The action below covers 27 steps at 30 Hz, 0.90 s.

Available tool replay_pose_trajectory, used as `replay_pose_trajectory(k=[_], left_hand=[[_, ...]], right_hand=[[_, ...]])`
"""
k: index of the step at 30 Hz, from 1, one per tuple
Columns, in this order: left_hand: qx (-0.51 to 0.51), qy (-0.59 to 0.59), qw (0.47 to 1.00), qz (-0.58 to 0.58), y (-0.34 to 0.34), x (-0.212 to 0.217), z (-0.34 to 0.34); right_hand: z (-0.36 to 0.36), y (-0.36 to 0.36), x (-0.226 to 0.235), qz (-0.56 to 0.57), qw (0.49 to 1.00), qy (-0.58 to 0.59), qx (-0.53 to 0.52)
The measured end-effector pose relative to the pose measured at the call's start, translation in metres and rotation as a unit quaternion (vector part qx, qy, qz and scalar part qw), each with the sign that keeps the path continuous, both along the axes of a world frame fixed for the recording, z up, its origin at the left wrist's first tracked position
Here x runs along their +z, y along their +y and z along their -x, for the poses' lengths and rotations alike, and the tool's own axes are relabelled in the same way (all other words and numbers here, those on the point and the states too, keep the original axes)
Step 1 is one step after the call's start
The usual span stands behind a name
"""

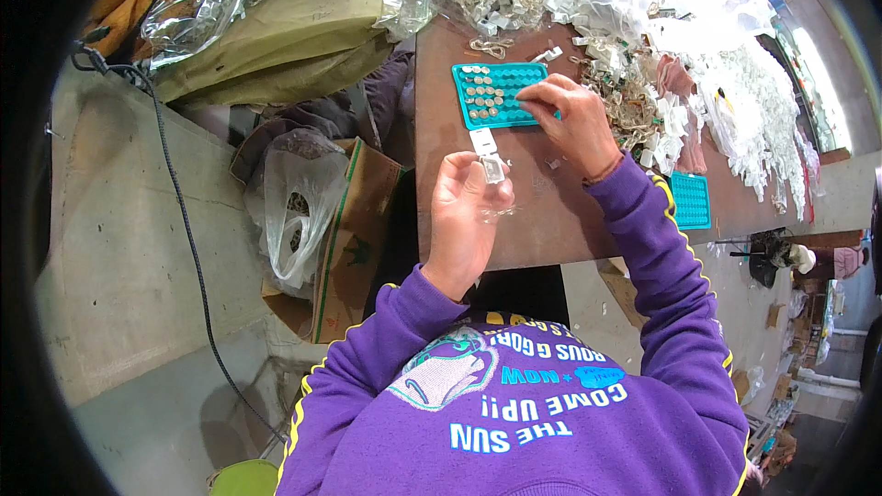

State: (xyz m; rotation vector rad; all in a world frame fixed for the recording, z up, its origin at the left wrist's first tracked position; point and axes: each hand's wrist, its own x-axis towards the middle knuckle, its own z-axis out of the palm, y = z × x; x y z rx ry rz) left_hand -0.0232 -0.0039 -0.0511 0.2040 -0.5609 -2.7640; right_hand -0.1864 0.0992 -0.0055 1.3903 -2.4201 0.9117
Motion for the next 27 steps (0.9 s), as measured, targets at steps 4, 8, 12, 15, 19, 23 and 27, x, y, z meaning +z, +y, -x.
replay_pose_trajectory(k=[4,8,12,15,19,23,27], left_hand=[[0.022,0.034,0.999,-0.03,0.0,0.0,0.0],[0.035,0.064,0.994,-0.083,-0.003,-0.005,0.0],[0.022,0.108,0.987,-0.118,-0.008,-0.011,0.001],[0.017,0.114,0.986,-0.119,-0.008,-0.012,-0.001],[0.03,0.146,0.987,-0.057,-0.019,-0.006,-0.015],[0.131,0.127,0.983,0.019,-0.044,-0.001,-0.024],[0.204,0.032,0.976,0.067,-0.049,-0.002,-0.016]], right_hand=[[-0.018,0.014,0.005,-0.046,0.997,-0.022,0.05],[-0.037,0.02,0.004,-0.052,0.993,-0.058,0.094],[-0.051,0.01,-0.001,-0.039,0.989,-0.064,0.124],[-0.057,0.001,-0.004,-0.029,0.988,-0.047,0.143],[-0.056,-0.003,-0.005,-0.011,0.991,-0.031,0.131],[-0.044,-0.003,-0.001,0.007,0.996,-0.009,0.084],[-0.041,-0.022,-0.006,-0.003,0.992,0.037,0.117]])
